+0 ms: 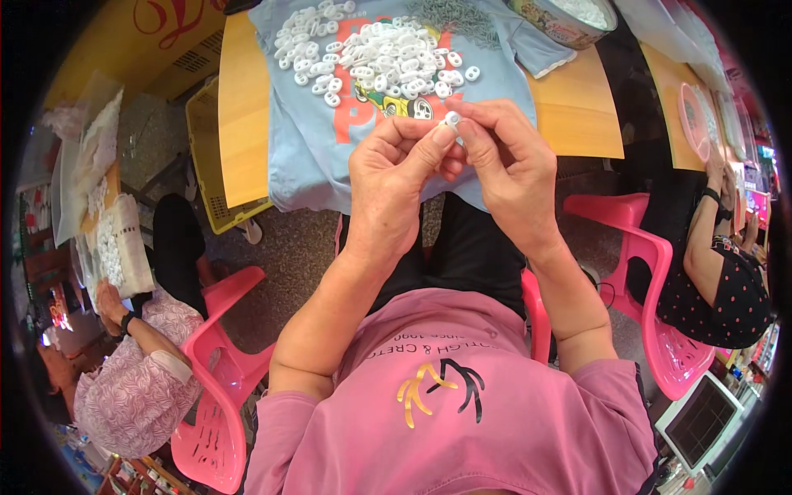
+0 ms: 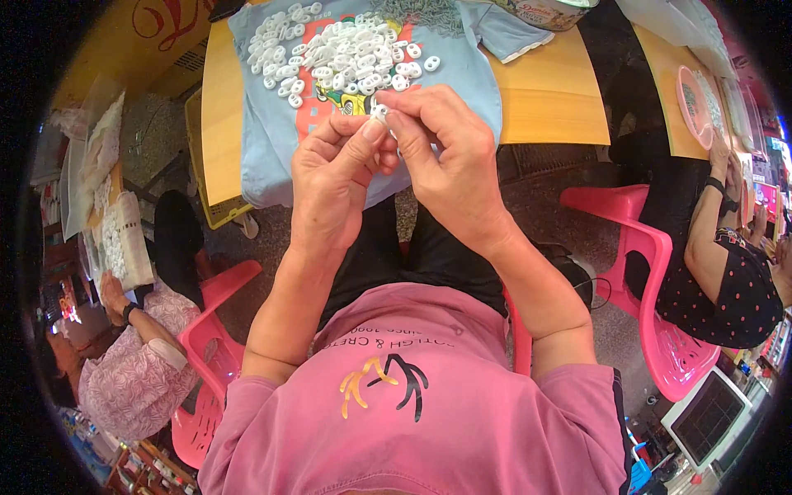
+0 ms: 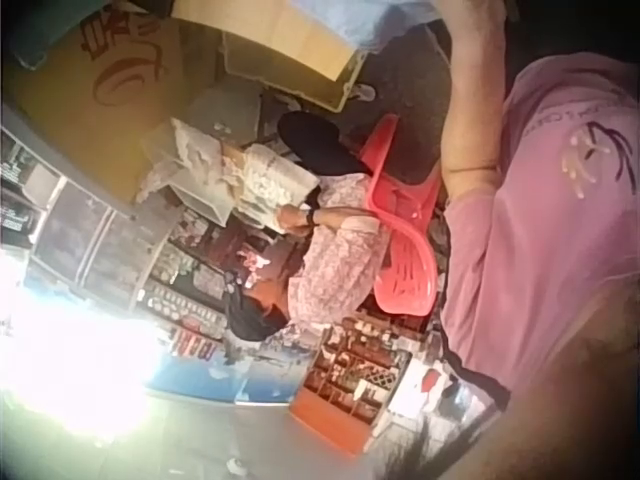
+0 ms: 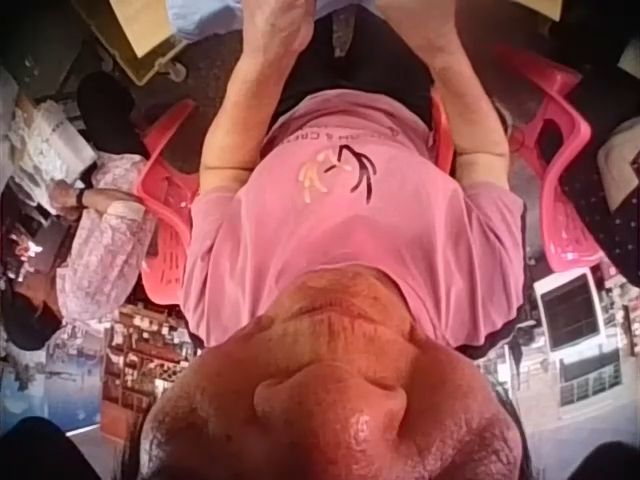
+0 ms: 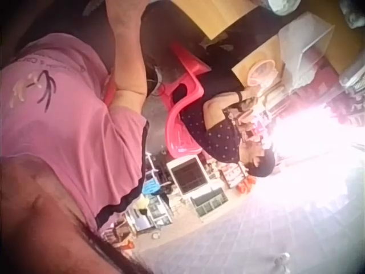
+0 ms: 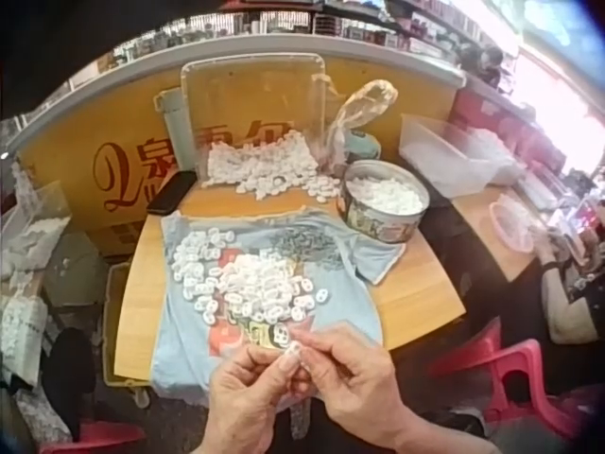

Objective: Manually assembling small white plastic components by inserting metal pins into them.

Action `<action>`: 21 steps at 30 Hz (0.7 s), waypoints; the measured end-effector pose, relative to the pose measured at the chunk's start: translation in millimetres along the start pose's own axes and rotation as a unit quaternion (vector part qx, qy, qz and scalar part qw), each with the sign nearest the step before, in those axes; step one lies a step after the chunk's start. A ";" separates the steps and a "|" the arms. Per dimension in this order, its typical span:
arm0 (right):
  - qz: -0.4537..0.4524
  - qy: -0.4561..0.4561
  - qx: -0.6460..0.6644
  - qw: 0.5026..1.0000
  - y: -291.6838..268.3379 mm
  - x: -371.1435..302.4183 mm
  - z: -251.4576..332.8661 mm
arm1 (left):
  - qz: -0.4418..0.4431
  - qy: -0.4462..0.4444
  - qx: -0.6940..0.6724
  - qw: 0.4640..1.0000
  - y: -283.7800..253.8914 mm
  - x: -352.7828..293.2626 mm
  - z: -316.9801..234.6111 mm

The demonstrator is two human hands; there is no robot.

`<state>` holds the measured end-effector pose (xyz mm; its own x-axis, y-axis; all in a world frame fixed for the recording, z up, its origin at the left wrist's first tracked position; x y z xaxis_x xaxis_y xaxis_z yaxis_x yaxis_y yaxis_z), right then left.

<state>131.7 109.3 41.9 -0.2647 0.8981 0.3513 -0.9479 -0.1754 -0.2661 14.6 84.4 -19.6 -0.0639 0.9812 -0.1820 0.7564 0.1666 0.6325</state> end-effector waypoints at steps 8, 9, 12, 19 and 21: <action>0.091 0.155 0.199 0.963 12.0 3.4 -26.6 | 0.038 0.066 0.110 0.991 -6.3 1.5 -8.6; 0.088 0.171 0.264 0.945 15.2 3.5 -25.2 | 0.046 0.111 0.131 0.984 -3.1 0.0 -16.1; 0.086 0.198 0.355 0.909 26.4 0.6 -19.0 | 0.120 0.203 0.218 0.947 1.9 -1.4 -21.3; 0.087 0.254 0.435 0.860 49.3 -12.4 -18.4 | 0.127 0.121 0.088 0.981 6.7 -13.0 -11.8; 0.086 0.259 0.435 0.858 51.3 -12.4 -17.5 | 0.125 0.119 0.075 0.982 2.9 -14.4 -8.3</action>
<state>89.5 96.3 8.1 -0.5131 0.8480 -0.1326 -0.7360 -0.3552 0.5763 12.3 71.6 -8.9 -0.0007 0.9874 0.1584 0.8543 -0.0818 0.5132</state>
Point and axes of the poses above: each hand's wrist, its own x-axis towards the middle knuckle, its own y-axis out of the palm, z = x × y, the point moved 10 cm from there along x, towards the middle knuckle
